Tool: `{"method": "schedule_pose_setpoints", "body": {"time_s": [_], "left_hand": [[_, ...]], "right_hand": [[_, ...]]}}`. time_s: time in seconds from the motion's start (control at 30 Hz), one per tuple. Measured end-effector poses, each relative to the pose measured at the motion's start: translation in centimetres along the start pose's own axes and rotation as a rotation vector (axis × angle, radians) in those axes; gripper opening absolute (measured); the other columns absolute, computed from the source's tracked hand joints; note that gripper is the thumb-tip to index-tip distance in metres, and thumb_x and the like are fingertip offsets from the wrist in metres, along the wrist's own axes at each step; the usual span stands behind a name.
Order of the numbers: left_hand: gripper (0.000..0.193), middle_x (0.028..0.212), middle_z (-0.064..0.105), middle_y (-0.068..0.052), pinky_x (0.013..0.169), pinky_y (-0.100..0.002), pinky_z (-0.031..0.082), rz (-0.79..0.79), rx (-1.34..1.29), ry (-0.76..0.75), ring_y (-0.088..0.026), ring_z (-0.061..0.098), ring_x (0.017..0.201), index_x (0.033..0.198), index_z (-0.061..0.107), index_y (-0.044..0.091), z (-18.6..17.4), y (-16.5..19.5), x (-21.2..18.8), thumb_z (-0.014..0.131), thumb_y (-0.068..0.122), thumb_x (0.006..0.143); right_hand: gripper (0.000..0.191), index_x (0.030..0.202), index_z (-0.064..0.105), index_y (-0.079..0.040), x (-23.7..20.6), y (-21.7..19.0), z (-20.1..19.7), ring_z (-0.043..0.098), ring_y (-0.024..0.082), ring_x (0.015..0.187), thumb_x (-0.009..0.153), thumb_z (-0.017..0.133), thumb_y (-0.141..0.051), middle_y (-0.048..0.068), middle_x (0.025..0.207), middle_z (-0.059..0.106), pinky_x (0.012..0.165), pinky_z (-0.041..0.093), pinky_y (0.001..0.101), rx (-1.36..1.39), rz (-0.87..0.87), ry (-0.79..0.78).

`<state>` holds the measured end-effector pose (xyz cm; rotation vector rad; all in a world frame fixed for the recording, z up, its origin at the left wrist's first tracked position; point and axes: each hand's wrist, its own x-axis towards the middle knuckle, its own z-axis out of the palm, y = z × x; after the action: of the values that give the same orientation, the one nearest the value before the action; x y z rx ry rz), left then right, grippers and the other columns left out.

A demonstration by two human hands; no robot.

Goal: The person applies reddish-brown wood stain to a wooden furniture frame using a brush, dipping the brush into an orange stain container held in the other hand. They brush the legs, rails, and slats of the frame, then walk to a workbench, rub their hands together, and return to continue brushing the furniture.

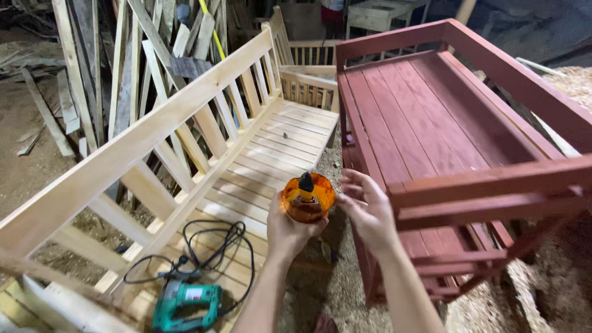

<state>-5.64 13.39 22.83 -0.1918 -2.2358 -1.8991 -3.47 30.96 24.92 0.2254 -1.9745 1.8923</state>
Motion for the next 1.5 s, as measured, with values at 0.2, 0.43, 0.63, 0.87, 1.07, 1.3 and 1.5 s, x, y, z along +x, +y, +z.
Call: {"method": "schedule_pose_setpoints", "body": {"time_s": [0.2, 0.43, 0.63, 0.87, 1.07, 1.3, 1.5], "left_hand": [[0.076, 0.116, 0.070, -0.009, 0.088, -0.035, 0.062, 0.144, -0.214, 0.044, -0.023, 0.073, 0.104, 0.123, 0.054, 0.008, 3.2, -3.4, 10.2, 0.091, 0.010, 0.058], [0.060, 0.115, 0.067, -0.017, 0.090, -0.046, 0.054, 0.360, 0.159, 0.158, -0.039, 0.066, 0.108, 0.126, 0.057, 0.008, 7.5, -4.2, 19.4, 0.085, 0.022, 0.075], [0.064, 0.116, 0.066, -0.017, 0.089, -0.048, 0.053, 0.279, 0.101, 0.066, -0.039, 0.065, 0.108, 0.125, 0.057, 0.010, 10.6, -3.5, 24.2, 0.084, 0.028, 0.071], [0.065, 0.116, 0.065, -0.019, 0.092, -0.052, 0.047, 0.488, 0.217, 0.106, -0.043, 0.061, 0.106, 0.131, 0.055, 0.011, 16.4, -3.7, 29.8, 0.086, 0.025, 0.075], [0.063, 0.113, 0.067, -0.017, 0.089, -0.046, 0.053, 0.487, -0.018, -0.254, -0.038, 0.065, 0.108, 0.128, 0.056, 0.013, 20.0, -0.9, 33.8, 0.083, 0.026, 0.072], [0.081, 0.117, 0.066, -0.016, 0.095, -0.050, 0.049, 0.566, -0.034, -0.551, -0.039, 0.062, 0.109, 0.127, 0.055, 0.012, 22.4, 5.1, 34.9, 0.093, 0.027, 0.056], [0.095, 0.122, 0.063, -0.013, 0.095, -0.048, 0.050, 0.519, -0.097, -0.839, -0.036, 0.060, 0.113, 0.127, 0.054, 0.013, 22.7, 8.1, 32.6, 0.098, 0.027, 0.044]], "right_hand": [[0.065, 0.134, 0.059, -0.001, 8.4, 3.9, 4.1, 0.054, 0.031, 0.129, 0.079, 0.085, -0.024, 0.019, 0.135, 0.059, 0.109, 0.044, 0.0438, -0.477, -0.377, 0.156], [0.044, 0.109, 0.073, -0.005, 17.9, 6.0, 5.9, 0.059, 0.033, 0.113, 0.073, 0.086, -0.028, 0.011, 0.121, 0.066, 0.097, 0.050, 0.0446, -0.696, -0.253, 0.436], [0.044, 0.102, 0.074, -0.008, 23.6, 4.7, 4.7, 0.059, 0.031, 0.109, 0.080, 0.081, -0.046, 0.010, 0.111, 0.065, 0.090, 0.048, 0.0526, -1.026, 0.146, 0.434], [0.033, 0.094, 0.078, -0.020, 28.1, 4.3, 1.9, 0.070, 0.031, 0.091, 0.081, 0.074, -0.049, 0.008, 0.087, 0.075, 0.084, 0.049, 0.0557, -1.145, 0.347, 0.630], [0.026, 0.088, 0.076, -0.018, 30.8, 2.5, -0.4, 0.072, 0.035, 0.076, 0.081, 0.073, -0.043, 0.013, 0.077, 0.075, 0.073, 0.051, 0.0555, -1.188, 0.266, 0.927], [0.025, 0.078, 0.069, -0.005, 30.5, -2.6, -3.4, 0.071, 0.037, 0.069, 0.077, 0.075, -0.030, 0.017, 0.071, 0.071, 0.062, 0.055, 0.0492, -1.214, 0.092, 1.091], [0.021, 0.087, 0.073, -0.005, 25.9, -8.2, -4.9, 0.075, 0.021, 0.069, 0.073, 0.077, -0.020, 0.012, 0.073, 0.074, 0.066, 0.058, 0.0361, -1.156, 0.157, 1.072]]}}
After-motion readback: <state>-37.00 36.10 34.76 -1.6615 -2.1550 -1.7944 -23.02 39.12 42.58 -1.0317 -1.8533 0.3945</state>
